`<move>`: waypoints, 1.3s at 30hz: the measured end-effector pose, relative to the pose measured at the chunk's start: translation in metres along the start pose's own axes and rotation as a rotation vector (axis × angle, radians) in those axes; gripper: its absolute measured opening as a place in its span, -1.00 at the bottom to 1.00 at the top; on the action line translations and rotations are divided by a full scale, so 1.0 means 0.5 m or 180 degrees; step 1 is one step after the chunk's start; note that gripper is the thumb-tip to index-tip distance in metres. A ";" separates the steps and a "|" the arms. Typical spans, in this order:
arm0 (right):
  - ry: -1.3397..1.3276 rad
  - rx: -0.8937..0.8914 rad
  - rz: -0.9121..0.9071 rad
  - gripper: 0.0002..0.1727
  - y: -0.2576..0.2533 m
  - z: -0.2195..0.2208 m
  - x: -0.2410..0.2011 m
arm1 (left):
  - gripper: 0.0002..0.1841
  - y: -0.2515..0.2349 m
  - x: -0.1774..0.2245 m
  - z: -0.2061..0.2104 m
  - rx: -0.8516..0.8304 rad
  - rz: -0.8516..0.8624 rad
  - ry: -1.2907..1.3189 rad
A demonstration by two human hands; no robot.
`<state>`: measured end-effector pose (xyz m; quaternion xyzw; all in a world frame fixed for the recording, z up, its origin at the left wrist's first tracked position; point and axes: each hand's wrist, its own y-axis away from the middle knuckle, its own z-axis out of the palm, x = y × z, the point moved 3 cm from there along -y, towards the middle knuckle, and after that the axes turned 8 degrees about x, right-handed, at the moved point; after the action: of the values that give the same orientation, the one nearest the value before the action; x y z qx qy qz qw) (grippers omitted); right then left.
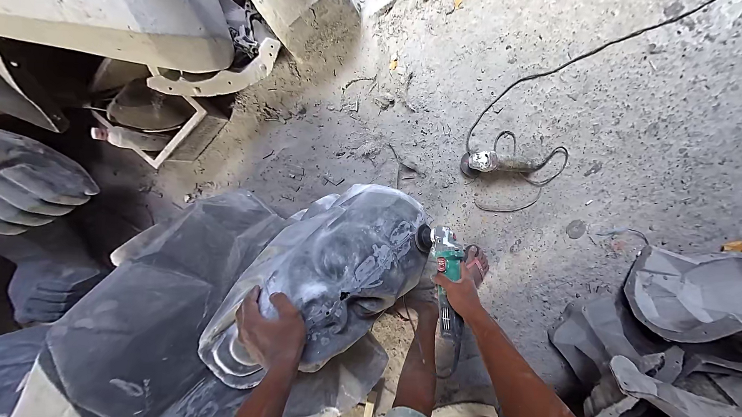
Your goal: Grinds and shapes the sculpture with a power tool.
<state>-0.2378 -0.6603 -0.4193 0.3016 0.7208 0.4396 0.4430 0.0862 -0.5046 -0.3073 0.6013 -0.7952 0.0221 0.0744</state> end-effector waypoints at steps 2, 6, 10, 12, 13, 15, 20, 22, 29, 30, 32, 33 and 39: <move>0.0588 0.0123 -0.0395 -0.14 0.016 0.007 -0.003 | -0.45 -0.002 0.001 0.001 0.0018 0.0021 -0.0008; 0.1725 0.0217 -0.0765 -0.14 0.062 0.023 0.025 | -0.45 0.002 0.004 -0.003 -0.0020 -0.0002 -0.0050; 0.1725 0.0401 -0.0682 -0.18 0.065 0.029 0.028 | -0.45 0.003 0.009 -0.005 -0.0032 -0.0033 -0.0026; 0.1571 0.0510 -0.0608 -0.15 0.051 0.027 0.018 | -0.44 0.005 0.008 -0.005 -0.0031 -0.0053 -0.0007; 0.1543 0.0532 -0.0600 -0.14 0.044 0.027 0.009 | -0.45 0.004 0.007 -0.004 -0.0017 -0.0040 0.0009; 0.1609 0.0501 -0.0638 -0.13 0.040 0.025 -0.001 | -0.45 0.003 0.008 -0.006 -0.0041 -0.0041 0.0012; 0.1611 0.0372 -0.0727 -0.14 0.081 0.022 0.042 | -0.44 0.000 0.007 -0.006 -0.0040 -0.0036 0.0033; 0.1343 0.0379 -0.0758 -0.14 0.087 0.017 0.059 | -0.43 0.002 0.003 -0.003 -0.0025 -0.0042 0.0072; 0.0672 0.0326 -0.0580 -0.20 0.006 0.017 -0.025 | -0.42 0.002 -0.004 0.003 -0.0017 -0.0110 0.0042; 0.0689 0.0352 -0.0537 -0.18 -0.006 0.018 -0.041 | -0.41 0.001 -0.004 0.005 -0.0017 -0.0108 0.0066; 0.0867 0.0310 -0.0570 -0.18 -0.017 0.017 -0.072 | -0.42 0.001 -0.004 0.006 -0.0001 -0.0126 0.0099; 0.1000 0.0231 -0.0623 -0.17 -0.016 0.016 -0.090 | -0.42 0.001 -0.004 0.006 -0.0009 -0.0145 0.0113; 0.2535 -0.0199 -0.1161 -0.21 0.006 0.019 -0.202 | -0.41 0.003 0.006 -0.004 -0.0068 -0.0325 0.0097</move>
<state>-0.1860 -0.7387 -0.3809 -0.0372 0.8631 0.4578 0.2098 0.0840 -0.5068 -0.3047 0.6399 -0.7624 0.0189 0.0939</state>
